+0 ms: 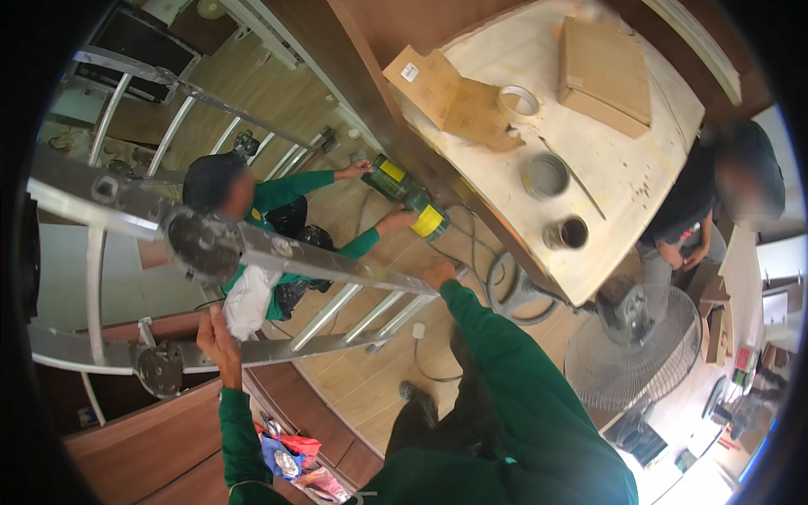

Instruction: The person retrieves a paint can from under a sink, opens it, and stirs the contents with a stick. They then pour some of the paint into a smaller container and continue stirring.

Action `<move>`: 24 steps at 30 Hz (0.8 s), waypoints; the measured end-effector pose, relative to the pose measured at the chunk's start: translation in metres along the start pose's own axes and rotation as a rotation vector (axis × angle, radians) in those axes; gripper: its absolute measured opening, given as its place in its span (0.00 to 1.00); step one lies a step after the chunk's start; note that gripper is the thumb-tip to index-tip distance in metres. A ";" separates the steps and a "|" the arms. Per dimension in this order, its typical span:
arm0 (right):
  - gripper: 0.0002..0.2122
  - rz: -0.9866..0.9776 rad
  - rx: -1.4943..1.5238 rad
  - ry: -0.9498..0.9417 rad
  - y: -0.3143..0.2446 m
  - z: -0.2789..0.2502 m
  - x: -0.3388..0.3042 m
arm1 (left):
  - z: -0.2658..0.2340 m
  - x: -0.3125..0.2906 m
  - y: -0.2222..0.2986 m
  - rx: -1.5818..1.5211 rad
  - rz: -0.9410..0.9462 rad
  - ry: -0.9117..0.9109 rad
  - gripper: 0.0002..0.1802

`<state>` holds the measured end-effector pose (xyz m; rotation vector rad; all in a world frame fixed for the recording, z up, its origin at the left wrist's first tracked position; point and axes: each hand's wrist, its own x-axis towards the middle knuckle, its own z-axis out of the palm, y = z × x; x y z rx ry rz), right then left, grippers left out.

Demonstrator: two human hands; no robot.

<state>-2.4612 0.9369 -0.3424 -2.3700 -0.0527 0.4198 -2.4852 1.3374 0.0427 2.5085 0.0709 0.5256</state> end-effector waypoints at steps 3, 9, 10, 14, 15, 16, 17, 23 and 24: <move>0.12 -0.164 -0.362 -0.033 -0.009 0.019 0.079 | -0.006 -0.011 -0.011 0.111 0.013 0.036 0.13; 0.14 -0.074 -0.199 -0.103 0.033 0.074 0.178 | 0.002 -0.016 -0.013 0.397 0.487 0.088 0.08; 0.13 -0.158 -0.283 -0.101 0.028 0.080 0.186 | -0.001 -0.020 -0.012 0.398 0.469 0.048 0.08; 0.12 -0.030 -0.123 -0.117 0.046 0.086 0.217 | 0.008 -0.004 -0.005 0.349 0.455 -0.055 0.10; 0.13 0.091 -0.010 -0.130 0.044 0.085 0.222 | 0.010 -0.001 -0.003 0.345 0.459 -0.079 0.10; 0.13 0.212 0.099 -0.131 0.040 0.084 0.228 | 0.011 0.002 -0.002 0.340 0.459 -0.094 0.10; 0.14 0.274 0.140 -0.143 0.013 0.080 0.226 | 0.005 -0.005 -0.001 0.363 0.429 -0.116 0.11; 0.20 0.299 0.155 -0.105 -0.032 0.056 0.240 | -0.003 -0.006 0.006 0.381 0.401 -0.183 0.13; 0.23 0.315 0.171 -0.120 -0.025 0.058 0.243 | 0.003 0.000 0.005 0.374 0.408 -0.202 0.14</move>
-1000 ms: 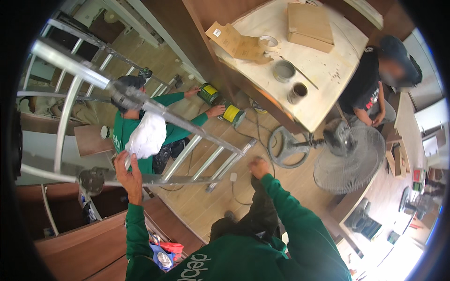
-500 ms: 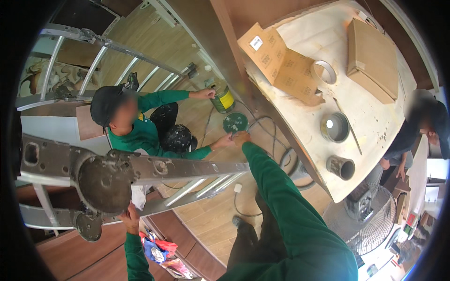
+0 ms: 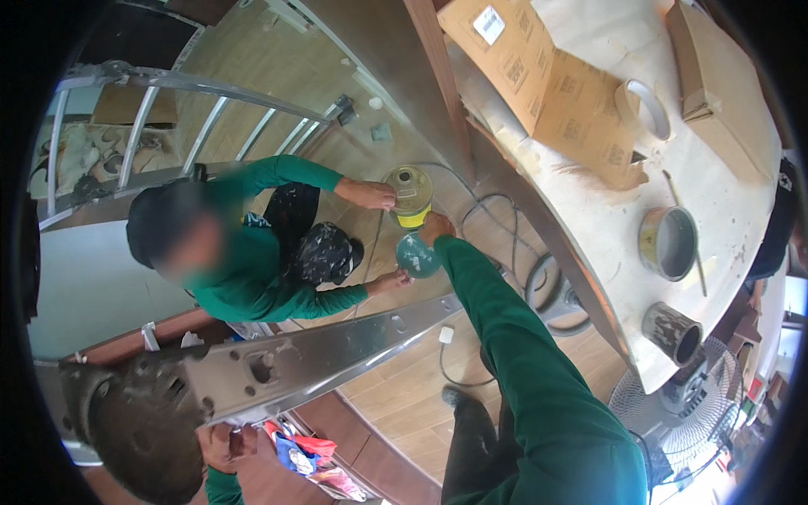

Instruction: The person retrieves a paint can from under a sink, opens it, and stirs the contents with a stick. They then pour some of the paint into a smaller container and continue stirring.

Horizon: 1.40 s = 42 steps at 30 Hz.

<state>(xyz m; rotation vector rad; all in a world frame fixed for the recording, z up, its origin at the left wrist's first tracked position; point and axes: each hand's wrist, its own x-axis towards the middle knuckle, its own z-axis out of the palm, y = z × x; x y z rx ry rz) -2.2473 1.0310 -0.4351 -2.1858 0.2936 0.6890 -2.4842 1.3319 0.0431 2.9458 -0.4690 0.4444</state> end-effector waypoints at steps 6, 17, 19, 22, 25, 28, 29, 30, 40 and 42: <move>0.44 -0.180 -0.342 0.075 0.008 0.030 -0.005 | 0.015 0.017 -0.004 -0.012 0.026 -0.067 0.16; 0.42 -0.307 -0.443 0.376 0.018 0.041 -0.020 | 0.010 0.029 -0.010 -0.021 0.066 -0.127 0.21; 0.38 -0.382 -0.492 0.411 0.028 0.043 -0.017 | 0.010 0.032 -0.011 -0.026 0.071 -0.134 0.22; 0.31 -0.501 -0.537 0.445 0.034 0.043 -0.015 | 0.007 0.035 -0.012 -0.029 0.083 -0.144 0.24; 0.24 -0.542 -0.522 0.362 0.033 0.030 -0.009 | 0.004 0.039 -0.013 -0.039 0.099 -0.159 0.25; 0.22 -0.533 -0.495 0.278 0.024 0.017 -0.021 | 0.001 0.038 -0.012 -0.045 0.097 -0.165 0.27; 0.22 -0.518 -0.488 0.271 0.023 0.015 -0.032 | -0.001 0.037 -0.012 -0.050 0.099 -0.172 0.27; 0.22 -0.502 -0.485 0.273 0.026 0.008 -0.041 | -0.002 0.039 -0.011 -0.057 0.110 -0.171 0.28; 0.24 -0.354 -0.476 0.498 0.030 -0.036 -0.188 | -0.024 0.029 -0.014 -0.187 0.147 -0.149 0.33; 0.25 -0.285 -0.416 0.554 0.040 -0.047 -0.223 | -0.013 0.033 -0.020 -0.229 0.153 -0.168 0.34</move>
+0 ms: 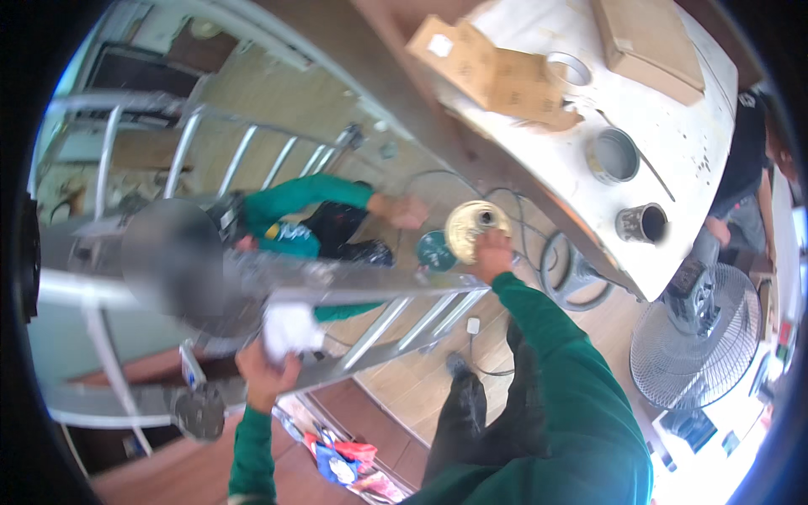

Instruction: The person retrieves a paint can from under a sink, opens it, and stirs the contents with a stick. They then pour some of the paint into a smaller container and continue stirring.

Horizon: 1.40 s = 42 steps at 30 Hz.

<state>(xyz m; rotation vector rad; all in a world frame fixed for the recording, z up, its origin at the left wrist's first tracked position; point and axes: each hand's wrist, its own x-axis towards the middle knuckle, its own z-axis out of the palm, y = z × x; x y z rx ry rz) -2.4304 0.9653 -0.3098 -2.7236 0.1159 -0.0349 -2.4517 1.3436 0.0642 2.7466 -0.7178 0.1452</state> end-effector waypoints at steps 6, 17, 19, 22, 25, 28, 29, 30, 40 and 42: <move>0.34 0.193 -0.095 0.070 -0.008 -0.100 -0.106 | 0.018 0.028 0.001 0.037 0.069 0.058 0.34; 0.37 0.409 -0.084 0.353 -0.086 -0.267 -0.371 | -0.127 -0.004 0.071 -0.475 0.283 0.796 0.25; 0.37 0.514 -0.082 0.342 -0.095 -0.283 -0.414 | -0.200 0.011 0.101 -0.480 0.376 0.980 0.28; 0.38 0.603 -0.093 0.342 -0.118 -0.290 -0.448 | -0.339 0.042 0.101 -0.251 0.563 1.176 0.31; 0.40 0.667 -0.104 0.395 -0.126 -0.290 -0.484 | -0.447 0.083 0.099 0.103 0.580 1.217 0.25; 0.40 0.752 -0.072 0.389 -0.140 -0.293 -0.508 | -0.499 0.139 0.050 0.332 0.209 0.696 0.26; 0.39 0.764 -0.062 0.400 -0.141 -0.293 -0.520 | -0.498 0.153 0.033 0.348 0.056 0.361 0.27; 0.39 0.778 -0.045 0.415 -0.141 -0.291 -0.531 | -0.486 0.160 0.020 0.345 0.099 0.414 0.29; 0.35 0.897 -0.094 0.477 -0.147 -0.298 -0.588 | -0.486 0.188 0.020 0.154 0.161 0.399 0.41; 0.35 0.901 -0.124 0.476 -0.150 -0.297 -0.590 | -0.486 0.191 0.018 0.116 0.129 0.342 0.36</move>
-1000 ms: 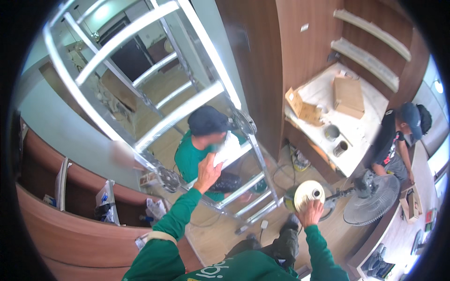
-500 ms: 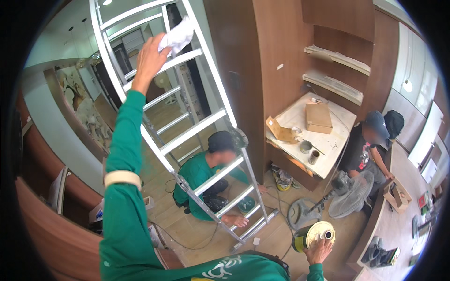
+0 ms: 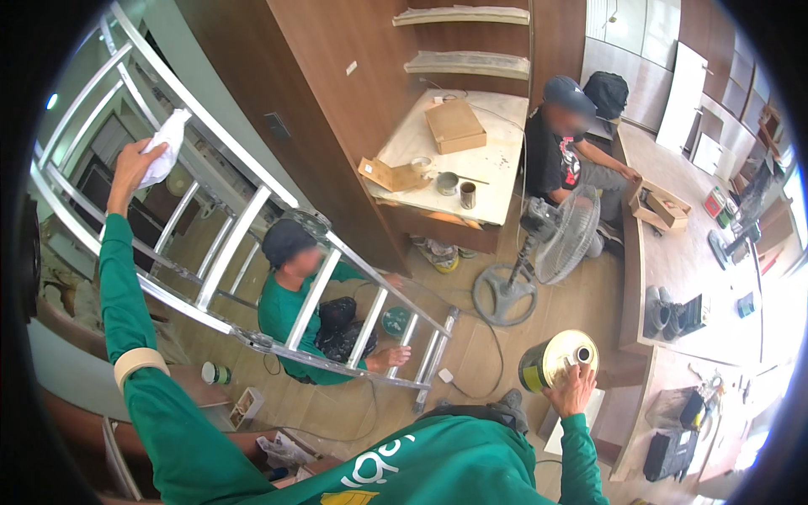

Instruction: The person retrieves a paint can from under a sink, opens it, and stirs the contents with a stick. They then pour some of the paint into a smaller container and continue stirring.

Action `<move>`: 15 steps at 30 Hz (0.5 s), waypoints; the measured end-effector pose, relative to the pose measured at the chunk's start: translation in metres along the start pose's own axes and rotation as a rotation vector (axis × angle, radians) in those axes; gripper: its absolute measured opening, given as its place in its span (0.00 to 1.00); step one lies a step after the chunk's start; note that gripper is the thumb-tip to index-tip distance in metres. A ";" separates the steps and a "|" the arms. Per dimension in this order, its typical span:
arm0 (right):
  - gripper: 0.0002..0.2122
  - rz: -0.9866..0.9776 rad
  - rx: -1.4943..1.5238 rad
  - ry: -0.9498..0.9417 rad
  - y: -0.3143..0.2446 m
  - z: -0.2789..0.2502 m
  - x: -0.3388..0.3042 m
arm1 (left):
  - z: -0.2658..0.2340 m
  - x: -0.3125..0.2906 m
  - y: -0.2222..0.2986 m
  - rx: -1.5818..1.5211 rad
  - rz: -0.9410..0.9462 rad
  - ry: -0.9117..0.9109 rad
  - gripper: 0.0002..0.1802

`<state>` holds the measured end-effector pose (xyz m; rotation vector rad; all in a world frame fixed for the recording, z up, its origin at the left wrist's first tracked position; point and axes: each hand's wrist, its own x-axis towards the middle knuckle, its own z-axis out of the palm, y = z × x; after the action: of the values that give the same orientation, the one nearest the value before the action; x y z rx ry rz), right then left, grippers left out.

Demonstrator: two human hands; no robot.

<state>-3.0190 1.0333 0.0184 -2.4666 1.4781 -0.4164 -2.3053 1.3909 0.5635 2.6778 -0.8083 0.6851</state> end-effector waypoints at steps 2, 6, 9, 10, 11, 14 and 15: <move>0.36 0.032 -0.008 -0.037 0.012 0.008 0.002 | 0.010 0.011 -0.011 -0.019 0.076 0.076 0.32; 0.37 -0.005 -0.011 -0.021 -0.004 0.000 -0.007 | 0.027 -0.024 0.009 0.337 0.078 0.301 0.33; 0.38 -0.021 0.027 -0.060 -0.012 0.003 -0.001 | 0.025 -0.019 0.007 0.357 0.023 0.232 0.37; 0.38 -0.036 0.040 -0.066 -0.016 0.005 -0.001 | 0.020 -0.018 0.009 0.362 0.020 0.218 0.37; 0.38 -0.062 0.059 -0.057 -0.020 0.003 -0.001 | 0.016 -0.018 0.008 0.368 0.008 0.185 0.40; 0.36 -0.082 0.081 -0.046 -0.029 0.007 0.002 | 0.008 -0.014 0.013 0.288 0.035 0.195 0.41; 0.35 -0.088 0.084 -0.044 -0.032 0.007 0.002 | 0.007 -0.012 0.012 0.283 0.027 0.187 0.41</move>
<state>-2.9894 1.0473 0.0236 -2.4654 1.3115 -0.4281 -2.3184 1.3837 0.5525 2.7929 -0.7472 1.1130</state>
